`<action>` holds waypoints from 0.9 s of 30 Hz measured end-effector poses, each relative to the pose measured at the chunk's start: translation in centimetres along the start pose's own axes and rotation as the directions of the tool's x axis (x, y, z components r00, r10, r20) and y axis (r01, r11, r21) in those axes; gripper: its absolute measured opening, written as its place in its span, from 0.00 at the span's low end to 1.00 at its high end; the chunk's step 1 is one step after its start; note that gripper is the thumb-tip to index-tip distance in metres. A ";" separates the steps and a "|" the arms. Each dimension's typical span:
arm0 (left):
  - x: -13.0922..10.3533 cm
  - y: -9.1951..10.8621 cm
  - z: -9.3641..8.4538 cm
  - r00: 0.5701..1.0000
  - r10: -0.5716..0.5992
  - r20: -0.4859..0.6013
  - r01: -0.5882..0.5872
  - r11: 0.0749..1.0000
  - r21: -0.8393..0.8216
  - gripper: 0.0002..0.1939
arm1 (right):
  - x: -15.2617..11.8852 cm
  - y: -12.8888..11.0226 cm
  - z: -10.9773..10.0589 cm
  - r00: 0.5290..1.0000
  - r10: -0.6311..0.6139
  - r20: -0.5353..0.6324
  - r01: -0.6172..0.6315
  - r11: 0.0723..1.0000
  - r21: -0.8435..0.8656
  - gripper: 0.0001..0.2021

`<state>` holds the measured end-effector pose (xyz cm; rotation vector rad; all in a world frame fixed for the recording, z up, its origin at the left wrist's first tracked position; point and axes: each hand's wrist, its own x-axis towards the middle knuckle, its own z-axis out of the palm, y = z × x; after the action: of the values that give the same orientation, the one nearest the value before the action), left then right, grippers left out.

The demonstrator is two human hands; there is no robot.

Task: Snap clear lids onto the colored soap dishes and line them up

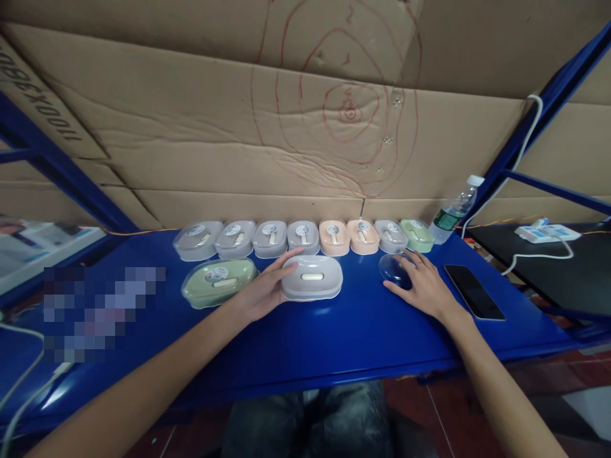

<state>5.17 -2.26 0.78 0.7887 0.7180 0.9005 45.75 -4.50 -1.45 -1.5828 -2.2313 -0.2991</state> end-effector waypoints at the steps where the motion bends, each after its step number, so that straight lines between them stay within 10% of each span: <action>1: -0.1 0.0 0.1 1.000 0.005 0.021 -0.005 1.000 0.004 0.38 | -0.3 0.3 0.1 1.000 -0.012 0.018 0.012 1.000 0.018 0.35; 10: 0.8 -0.5 -1.0 1.000 -0.008 0.001 0.008 1.000 -0.019 0.23 | -0.2 -1.2 -0.7 0.995 0.088 0.052 -0.096 0.977 0.190 0.35; 16: 0.7 -0.2 -0.6 0.996 -0.073 0.053 0.078 0.993 -0.093 0.22 | 3.8 -8.1 -1.4 0.991 0.113 -0.070 -0.042 0.766 0.642 0.29; 22: 0.7 -0.2 -0.3 0.994 -0.061 0.088 0.071 0.991 -0.114 0.27 | 7.9 -16.8 -0.5 0.986 -0.124 -0.109 0.160 0.875 0.458 0.43; 27: 1.1 -0.9 -0.4 0.997 -0.046 0.065 0.052 0.994 -0.093 0.28 | 7.5 -18.1 1.6 0.978 -0.173 -0.113 0.206 0.873 0.442 0.43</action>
<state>5.66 -1.56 -0.40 0.7095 0.6326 0.8556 26.29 -3.62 1.21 -1.0935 -2.1982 0.1118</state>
